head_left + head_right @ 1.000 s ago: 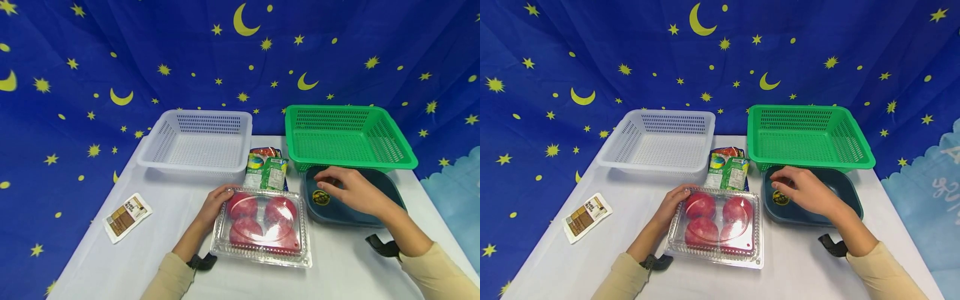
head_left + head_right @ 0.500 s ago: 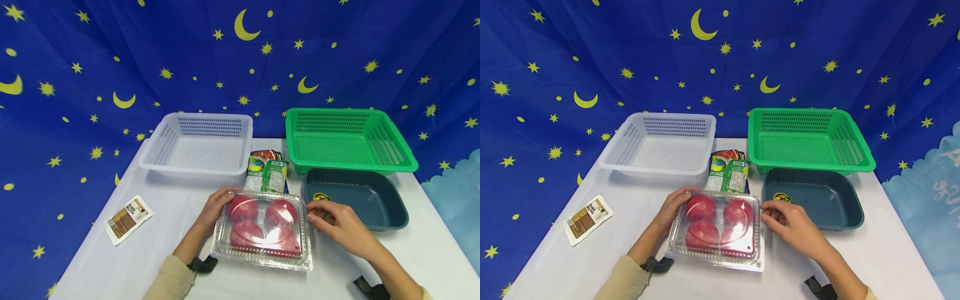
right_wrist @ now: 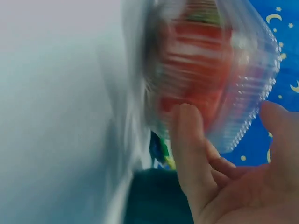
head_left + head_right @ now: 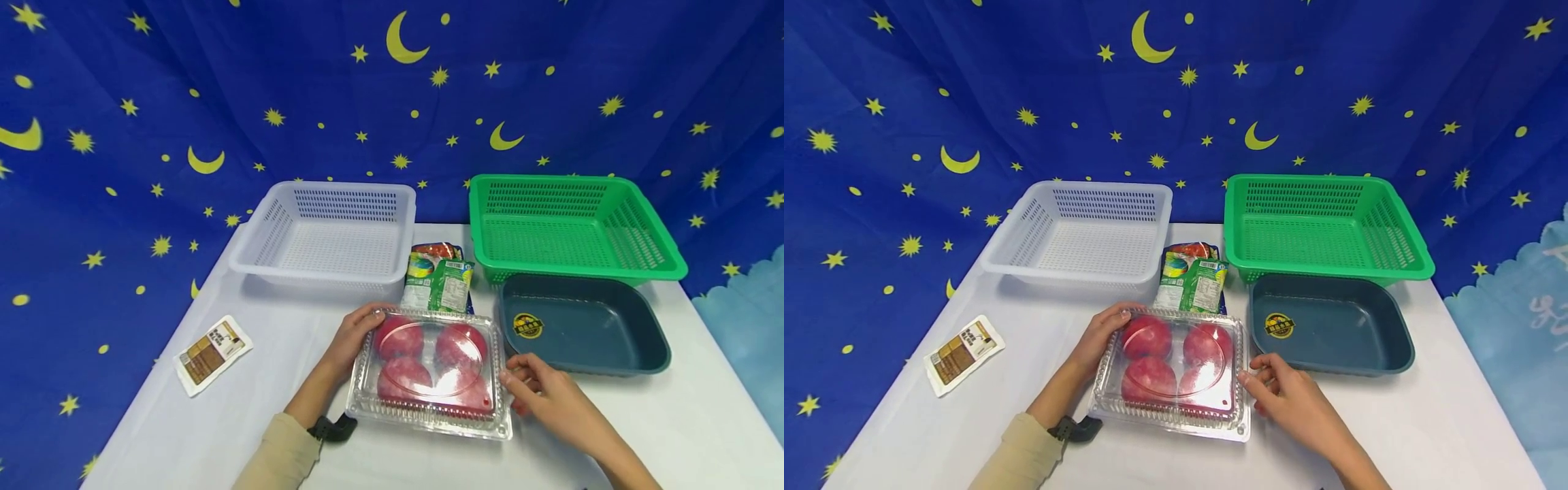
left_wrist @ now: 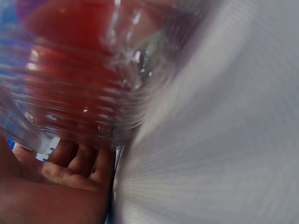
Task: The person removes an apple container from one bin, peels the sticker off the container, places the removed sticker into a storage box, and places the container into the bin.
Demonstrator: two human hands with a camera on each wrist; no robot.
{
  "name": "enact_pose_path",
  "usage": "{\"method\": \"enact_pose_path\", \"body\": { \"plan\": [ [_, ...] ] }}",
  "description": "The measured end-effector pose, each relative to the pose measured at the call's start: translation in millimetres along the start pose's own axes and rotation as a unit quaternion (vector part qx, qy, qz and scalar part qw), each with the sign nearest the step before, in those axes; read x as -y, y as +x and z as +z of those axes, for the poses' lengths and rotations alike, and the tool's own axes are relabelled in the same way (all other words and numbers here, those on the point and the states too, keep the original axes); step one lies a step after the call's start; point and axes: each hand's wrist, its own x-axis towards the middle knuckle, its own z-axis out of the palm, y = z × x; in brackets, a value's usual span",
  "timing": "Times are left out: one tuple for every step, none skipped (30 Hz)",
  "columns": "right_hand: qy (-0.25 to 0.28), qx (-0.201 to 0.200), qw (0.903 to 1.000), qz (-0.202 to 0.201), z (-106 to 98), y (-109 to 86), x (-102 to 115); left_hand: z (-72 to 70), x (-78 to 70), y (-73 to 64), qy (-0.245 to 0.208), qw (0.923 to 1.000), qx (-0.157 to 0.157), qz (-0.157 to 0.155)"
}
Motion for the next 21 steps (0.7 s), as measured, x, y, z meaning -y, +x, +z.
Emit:
{"method": "enact_pose_path", "body": {
  "plan": [
    [0.014, 0.009, 0.9999, 0.001, 1.6, 0.6, -0.8, -0.1, -0.1, 0.1, -0.002, 1.0, 0.0, 0.002],
    [0.028, 0.02, 0.9994, 0.003, 3.0, 1.1, -1.7, -0.3, 0.0, 0.1, -0.004, 1.0, 0.001, 0.003],
    [0.04, 0.031, 0.9987, 0.001, 4.2, 1.6, -3.0, -0.3, 0.0, 0.1, -0.007, 1.0, 0.002, 0.005],
    [0.052, 0.04, 0.9978, -0.003, 5.1, 2.2, -3.9, -0.1, 0.1, 0.1, -0.008, 0.9999, 0.003, 0.006],
    [0.067, 0.05, 0.9965, -0.003, 5.9, 2.8, -4.9, -0.1, 0.0, 0.1, -0.007, 1.0, 0.002, 0.006],
    [0.078, 0.06, 0.9952, -0.004, 6.6, 3.4, -6.2, -0.2, -0.3, 0.0, -0.006, 1.0, 0.001, 0.005],
    [0.087, 0.069, 0.9938, -0.004, 7.0, 3.9, -7.3, -0.2, -0.4, -0.1, -0.005, 1.0, 0.0, 0.004],
    [0.099, 0.08, 0.9919, -0.002, 7.3, 4.4, -8.1, -0.3, -0.5, -0.2, -0.004, 1.0, 0.0, 0.004],
    [0.108, 0.089, 0.9901, -0.006, 7.8, 4.9, -8.8, -0.3, -0.6, -0.3, -0.003, 1.0, -0.001, 0.003],
    [0.116, 0.096, 0.9886, -0.004, 8.4, 5.0, -9.3, -0.4, -0.5, -0.3, -0.001, 1.0, -0.002, 0.001],
    [0.122, 0.103, 0.9871, -0.007, 9.1, 4.9, -9.7, -0.5, -0.4, -0.3, 0.0, 1.0, -0.003, 0.001],
    [0.128, 0.108, 0.9858, -0.011, 10.0, 4.8, -10.1, -0.5, -0.2, -0.3, 0.001, 1.0, -0.002, 0.002],
    [0.134, 0.11, 0.9847, -0.016, 11.0, 4.3, -10.1, -0.4, -0.2, -0.1, 0.003, 1.0, -0.003, 0.004],
    [0.147, 0.111, 0.9827, -0.019, 12.4, 4.0, -9.8, -0.5, 0.0, 0.1, 0.006, 1.0, -0.004, 0.005],
    [0.158, 0.11, 0.981, -0.022, 13.9, 3.6, -9.3, -0.6, 0.0, 0.2, 0.01, 0.9999, -0.006, 0.007],
    [0.173, 0.108, 0.9787, -0.019, 15.5, 3.0, -8.5, -0.7, -0.1, 0.2, 0.013, 0.9998, -0.008, 0.01],
    [0.193, 0.106, 0.9753, -0.014, 17.3, 2.8, -7.4, -0.8, -0.4, 0.2, 0.016, 0.9998, -0.01, 0.011],
    [0.218, 0.101, 0.9707, -0.004, 19.2, 2.4, -6.1, -1.0, -0.7, 0.2, 0.019, 0.9997, -0.014, 0.011],
    [0.245, 0.097, 0.9647, 0.005, 20.9, 1.8, -4.6, -1.2, -1.1, 0.3, 0.021, 0.9996, -0.015, 0.01],
    [0.27, 0.091, 0.9584, 0.014, 22.4, 1.4, -2.9, -1.4, -1.6, 0.2, 0.02, 0.9996, -0.015, 0.008],
    [0.289, 0.083, 0.9534, 0.021, 23.7, 0.9, -1.2, -1.4, -2.4, 0.1, 0.021, 0.9996, -0.016, 0.006]
  ]
}}
